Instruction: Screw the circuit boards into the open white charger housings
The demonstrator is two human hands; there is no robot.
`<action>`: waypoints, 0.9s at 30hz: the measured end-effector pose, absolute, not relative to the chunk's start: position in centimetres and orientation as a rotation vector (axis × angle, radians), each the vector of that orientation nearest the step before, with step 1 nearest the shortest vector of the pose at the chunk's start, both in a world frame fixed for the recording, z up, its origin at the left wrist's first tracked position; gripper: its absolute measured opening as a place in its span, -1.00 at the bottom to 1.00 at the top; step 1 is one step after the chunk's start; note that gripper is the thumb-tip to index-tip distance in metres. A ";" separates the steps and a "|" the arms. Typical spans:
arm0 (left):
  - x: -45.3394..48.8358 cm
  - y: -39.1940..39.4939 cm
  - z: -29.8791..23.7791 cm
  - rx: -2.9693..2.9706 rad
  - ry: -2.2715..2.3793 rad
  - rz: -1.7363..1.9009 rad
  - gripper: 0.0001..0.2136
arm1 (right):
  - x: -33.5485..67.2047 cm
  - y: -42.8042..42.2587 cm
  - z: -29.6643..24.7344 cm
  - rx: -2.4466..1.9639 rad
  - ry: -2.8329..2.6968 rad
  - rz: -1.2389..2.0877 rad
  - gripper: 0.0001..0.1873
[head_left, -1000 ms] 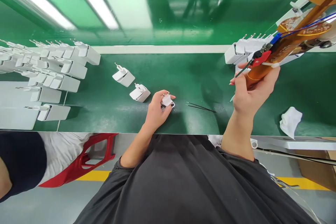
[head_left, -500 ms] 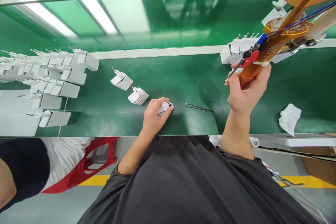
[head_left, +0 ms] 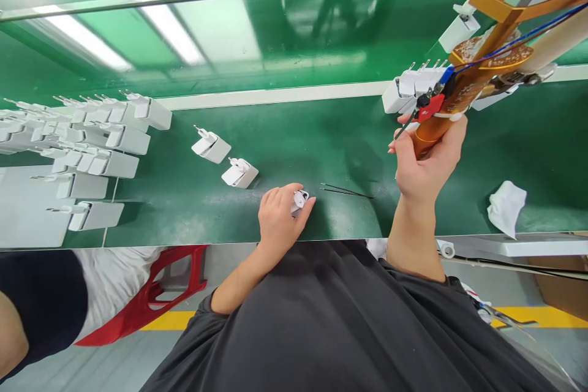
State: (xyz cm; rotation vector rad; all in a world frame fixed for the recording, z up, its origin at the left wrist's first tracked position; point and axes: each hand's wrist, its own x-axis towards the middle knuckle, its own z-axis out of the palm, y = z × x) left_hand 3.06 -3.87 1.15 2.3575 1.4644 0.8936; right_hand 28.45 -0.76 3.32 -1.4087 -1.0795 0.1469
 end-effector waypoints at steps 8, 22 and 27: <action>2.6 -4.4 1.6 2.430 1.297 0.753 -0.62 | 28.3 -0.8 3.3 -1.385 -1.089 0.159 -0.54; 4.4 -5.0 0.5 1.967 1.300 1.017 -0.86 | 28.1 -1.0 3.5 -1.438 -1.084 0.187 -0.52; 4.8 -5.0 -0.5 1.900 1.341 1.118 -0.84 | 28.1 -1.0 3.5 -1.441 -1.092 0.186 -0.54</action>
